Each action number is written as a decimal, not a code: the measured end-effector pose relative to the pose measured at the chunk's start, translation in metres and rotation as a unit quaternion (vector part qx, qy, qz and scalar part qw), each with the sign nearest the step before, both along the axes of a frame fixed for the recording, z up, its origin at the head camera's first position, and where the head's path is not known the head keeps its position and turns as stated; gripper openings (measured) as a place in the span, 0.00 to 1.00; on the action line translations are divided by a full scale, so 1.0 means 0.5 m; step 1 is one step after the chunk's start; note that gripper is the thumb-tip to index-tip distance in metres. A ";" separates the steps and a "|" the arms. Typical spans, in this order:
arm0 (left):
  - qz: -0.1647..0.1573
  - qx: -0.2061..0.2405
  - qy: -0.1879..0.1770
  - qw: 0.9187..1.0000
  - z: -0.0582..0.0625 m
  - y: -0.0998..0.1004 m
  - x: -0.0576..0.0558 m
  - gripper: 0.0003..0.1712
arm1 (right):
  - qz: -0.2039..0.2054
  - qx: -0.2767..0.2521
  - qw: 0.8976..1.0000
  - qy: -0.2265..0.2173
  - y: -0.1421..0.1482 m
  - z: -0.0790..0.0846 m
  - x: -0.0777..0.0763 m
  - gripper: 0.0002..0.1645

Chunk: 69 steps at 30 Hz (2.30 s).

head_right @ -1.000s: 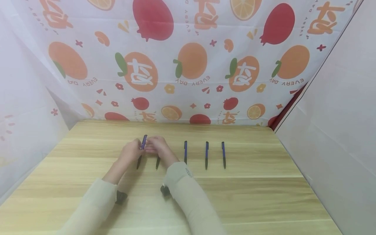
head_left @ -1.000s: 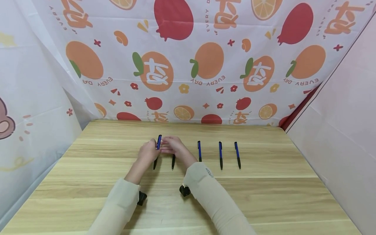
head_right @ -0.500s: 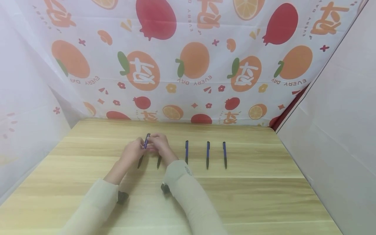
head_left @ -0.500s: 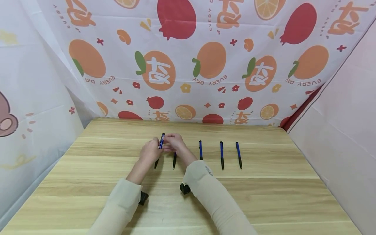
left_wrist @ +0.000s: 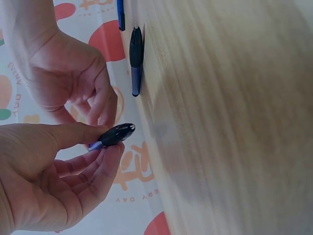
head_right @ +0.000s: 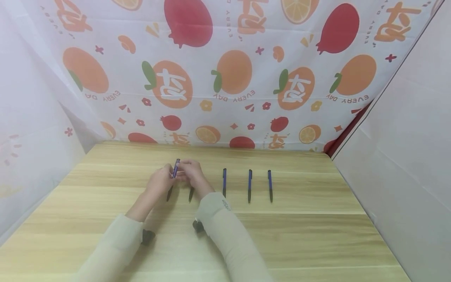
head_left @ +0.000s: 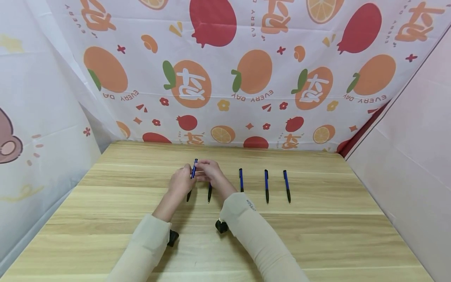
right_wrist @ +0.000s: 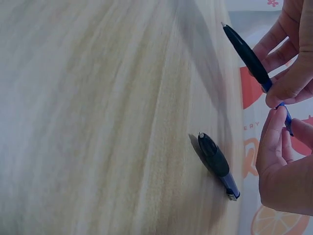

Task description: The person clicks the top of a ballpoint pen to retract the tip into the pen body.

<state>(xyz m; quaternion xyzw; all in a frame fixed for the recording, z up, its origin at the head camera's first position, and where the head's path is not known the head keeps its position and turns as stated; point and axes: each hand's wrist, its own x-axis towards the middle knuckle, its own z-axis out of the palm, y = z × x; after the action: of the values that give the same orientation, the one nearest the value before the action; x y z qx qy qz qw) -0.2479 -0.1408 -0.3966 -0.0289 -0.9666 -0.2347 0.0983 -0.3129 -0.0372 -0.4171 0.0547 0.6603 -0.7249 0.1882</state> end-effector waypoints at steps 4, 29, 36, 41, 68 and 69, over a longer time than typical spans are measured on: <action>-0.001 0.002 0.004 1.000 -0.001 -0.001 0.000 0.10 | -0.006 -0.005 1.000 -0.001 -0.001 -0.002 0.000 0.06; 0.009 0.166 -0.112 0.980 -0.011 -0.018 -0.012 0.14 | 0.006 -0.052 0.999 0.009 -0.003 -0.013 -0.007 0.22; -0.011 0.264 -0.143 0.954 -0.015 -0.026 -0.021 0.13 | 0.011 -0.049 0.999 0.011 0.002 -0.009 -0.006 0.21; -0.027 0.348 -0.179 0.920 -0.017 -0.035 -0.027 0.16 | 0.014 -0.056 0.998 0.008 0.004 -0.006 -0.007 0.21; -0.025 0.392 -0.224 0.892 -0.009 -0.039 -0.022 0.17 | 0.026 -0.048 0.998 0.020 0.008 -0.009 -0.011 0.18; -0.024 0.391 -0.224 0.893 -0.009 -0.038 -0.021 0.17 | 0.026 -0.048 0.998 0.019 0.008 -0.010 -0.011 0.18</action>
<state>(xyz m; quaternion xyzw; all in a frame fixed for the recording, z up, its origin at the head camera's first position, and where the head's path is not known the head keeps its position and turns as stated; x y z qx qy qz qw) -0.2587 -0.1599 -0.4009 0.0416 -0.7923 -0.5961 -0.1231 -0.3185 -0.0334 -0.4221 0.0145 0.6296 -0.7515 0.1968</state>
